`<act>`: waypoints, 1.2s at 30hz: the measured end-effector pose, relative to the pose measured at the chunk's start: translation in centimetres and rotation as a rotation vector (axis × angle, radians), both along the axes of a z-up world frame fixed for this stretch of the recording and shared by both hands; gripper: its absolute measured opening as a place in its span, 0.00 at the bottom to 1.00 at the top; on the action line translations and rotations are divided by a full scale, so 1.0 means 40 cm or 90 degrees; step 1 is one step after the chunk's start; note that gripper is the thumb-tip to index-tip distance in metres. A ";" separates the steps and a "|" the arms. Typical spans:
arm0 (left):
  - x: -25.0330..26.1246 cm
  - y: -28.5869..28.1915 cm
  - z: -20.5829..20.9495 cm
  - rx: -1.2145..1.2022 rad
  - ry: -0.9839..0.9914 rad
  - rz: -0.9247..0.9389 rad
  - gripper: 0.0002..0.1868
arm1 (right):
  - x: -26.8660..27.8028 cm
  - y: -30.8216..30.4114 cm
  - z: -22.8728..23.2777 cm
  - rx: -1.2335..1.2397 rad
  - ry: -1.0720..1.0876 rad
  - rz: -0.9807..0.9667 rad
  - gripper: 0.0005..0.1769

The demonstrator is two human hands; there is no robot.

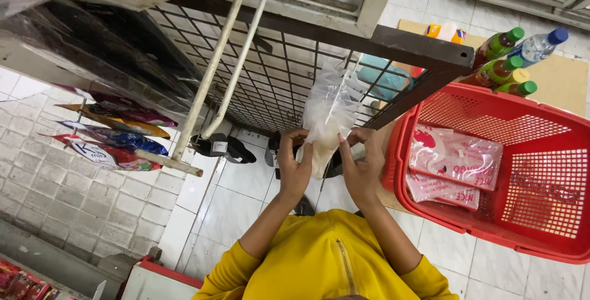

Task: Cleaning the grocery store shelves and organizing packaged goods.

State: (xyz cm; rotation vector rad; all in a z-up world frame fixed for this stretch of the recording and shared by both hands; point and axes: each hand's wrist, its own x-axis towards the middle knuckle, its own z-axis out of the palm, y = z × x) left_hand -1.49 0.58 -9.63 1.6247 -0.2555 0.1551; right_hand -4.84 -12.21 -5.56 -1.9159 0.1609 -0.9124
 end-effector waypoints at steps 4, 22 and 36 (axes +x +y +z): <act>-0.011 -0.001 -0.005 -0.032 0.012 -0.002 0.11 | -0.002 0.000 -0.006 0.002 0.008 0.003 0.07; -0.195 -0.269 -0.027 0.237 -0.503 0.086 0.13 | -0.150 -0.406 -0.028 -0.065 0.063 -0.046 0.04; -0.264 -0.703 -0.115 0.591 -0.246 -0.234 0.10 | -0.302 -0.983 -0.266 -0.275 0.635 0.336 0.30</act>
